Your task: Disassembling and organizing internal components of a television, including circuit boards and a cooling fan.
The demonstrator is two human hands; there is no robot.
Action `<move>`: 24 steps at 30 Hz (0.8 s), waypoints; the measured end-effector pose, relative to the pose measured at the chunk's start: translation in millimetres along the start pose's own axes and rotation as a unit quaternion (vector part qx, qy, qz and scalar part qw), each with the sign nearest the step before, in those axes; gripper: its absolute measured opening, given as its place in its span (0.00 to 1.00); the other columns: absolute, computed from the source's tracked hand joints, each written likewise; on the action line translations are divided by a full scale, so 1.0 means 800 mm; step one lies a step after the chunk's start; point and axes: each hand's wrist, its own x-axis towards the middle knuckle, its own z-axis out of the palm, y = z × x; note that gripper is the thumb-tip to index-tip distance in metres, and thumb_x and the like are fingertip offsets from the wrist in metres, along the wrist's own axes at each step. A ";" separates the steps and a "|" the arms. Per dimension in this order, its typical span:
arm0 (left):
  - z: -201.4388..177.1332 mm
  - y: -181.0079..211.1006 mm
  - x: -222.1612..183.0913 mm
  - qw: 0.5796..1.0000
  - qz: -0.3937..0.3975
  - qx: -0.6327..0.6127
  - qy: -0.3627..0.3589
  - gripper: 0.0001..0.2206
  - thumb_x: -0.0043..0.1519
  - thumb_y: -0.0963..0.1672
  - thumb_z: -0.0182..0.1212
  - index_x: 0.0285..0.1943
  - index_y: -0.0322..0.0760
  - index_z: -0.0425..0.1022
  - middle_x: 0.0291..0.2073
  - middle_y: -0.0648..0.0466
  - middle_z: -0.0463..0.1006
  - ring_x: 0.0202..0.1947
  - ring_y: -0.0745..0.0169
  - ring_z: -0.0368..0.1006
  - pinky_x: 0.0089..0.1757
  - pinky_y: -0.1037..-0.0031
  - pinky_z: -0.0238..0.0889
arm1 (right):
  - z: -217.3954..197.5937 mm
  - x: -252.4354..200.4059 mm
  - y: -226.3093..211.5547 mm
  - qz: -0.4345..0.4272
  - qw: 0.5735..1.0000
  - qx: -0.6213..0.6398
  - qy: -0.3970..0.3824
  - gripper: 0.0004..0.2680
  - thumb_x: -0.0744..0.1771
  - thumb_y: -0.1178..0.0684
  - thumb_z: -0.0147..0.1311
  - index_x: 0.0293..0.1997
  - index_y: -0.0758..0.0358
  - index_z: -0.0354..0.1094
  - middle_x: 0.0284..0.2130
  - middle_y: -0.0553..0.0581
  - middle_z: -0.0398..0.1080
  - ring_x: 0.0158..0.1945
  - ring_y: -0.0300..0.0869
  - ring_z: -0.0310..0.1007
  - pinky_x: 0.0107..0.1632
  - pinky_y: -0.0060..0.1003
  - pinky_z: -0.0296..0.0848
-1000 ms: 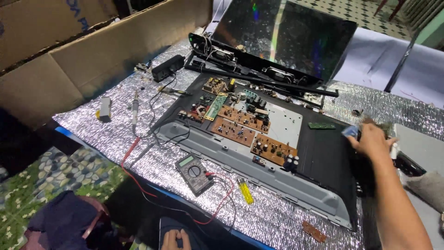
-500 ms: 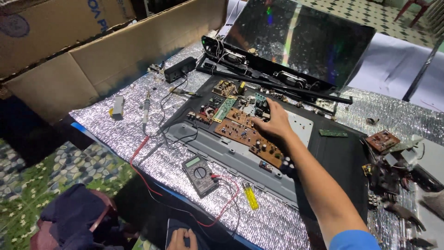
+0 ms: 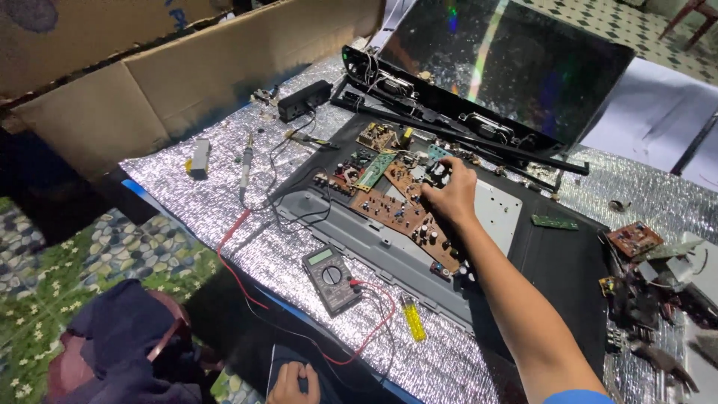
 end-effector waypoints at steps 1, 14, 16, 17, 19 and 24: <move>0.000 0.001 0.001 1.000 0.006 -0.024 0.010 0.09 0.54 0.45 0.58 0.22 0.51 0.62 0.20 0.64 0.61 0.15 0.58 0.59 0.22 0.71 0.53 | 0.000 0.000 0.003 -0.012 1.000 0.013 0.025 0.22 0.59 0.50 0.63 0.59 0.55 0.64 0.49 0.61 0.68 0.58 0.53 0.56 0.55 0.49 0.67; -0.006 0.011 0.003 0.999 -0.018 -0.040 0.008 0.09 0.52 0.44 0.60 0.21 0.51 0.64 0.19 0.65 0.62 0.14 0.59 0.60 0.23 0.71 0.55 | 0.051 0.043 -0.055 0.108 0.981 0.128 0.100 0.21 0.60 0.53 0.63 0.60 0.49 0.64 0.53 0.57 0.68 0.61 0.48 0.58 0.49 0.42 0.73; 0.006 0.001 -0.005 0.999 -0.009 -0.042 0.009 0.10 0.52 0.44 0.60 0.21 0.51 0.63 0.18 0.63 0.61 0.13 0.58 0.59 0.22 0.70 0.54 | 0.071 0.049 -0.076 0.093 0.984 0.113 0.097 0.21 0.60 0.53 0.63 0.60 0.48 0.65 0.53 0.58 0.70 0.60 0.48 0.61 0.45 0.40 0.75; 0.010 -0.006 -0.007 0.999 -0.002 -0.041 0.009 0.10 0.52 0.45 0.59 0.21 0.50 0.62 0.18 0.62 0.61 0.12 0.58 0.59 0.22 0.69 0.54 | 0.086 0.052 -0.091 0.078 0.988 0.098 0.090 0.21 0.61 0.52 0.62 0.61 0.47 0.66 0.54 0.59 0.71 0.59 0.48 0.64 0.41 0.39 0.77; 0.005 -0.003 -0.001 0.999 0.006 -0.042 0.018 0.10 0.53 0.45 0.59 0.21 0.50 0.61 0.18 0.63 0.60 0.12 0.59 0.58 0.22 0.70 0.54 | 0.127 0.080 -0.103 0.068 0.984 0.137 0.091 0.20 0.61 0.53 0.64 0.60 0.52 0.66 0.49 0.58 0.73 0.46 0.43 0.67 0.35 0.35 0.75; 0.060 -0.041 -0.021 0.996 -0.033 -0.083 0.011 0.13 0.54 0.44 0.57 0.18 0.48 0.59 0.16 0.62 0.56 0.11 0.62 0.53 0.20 0.71 0.52 | 0.188 0.116 -0.137 0.024 0.989 0.139 0.035 0.24 0.63 0.43 0.62 0.66 0.54 0.64 0.57 0.64 0.69 0.60 0.60 0.62 0.61 0.52 0.64</move>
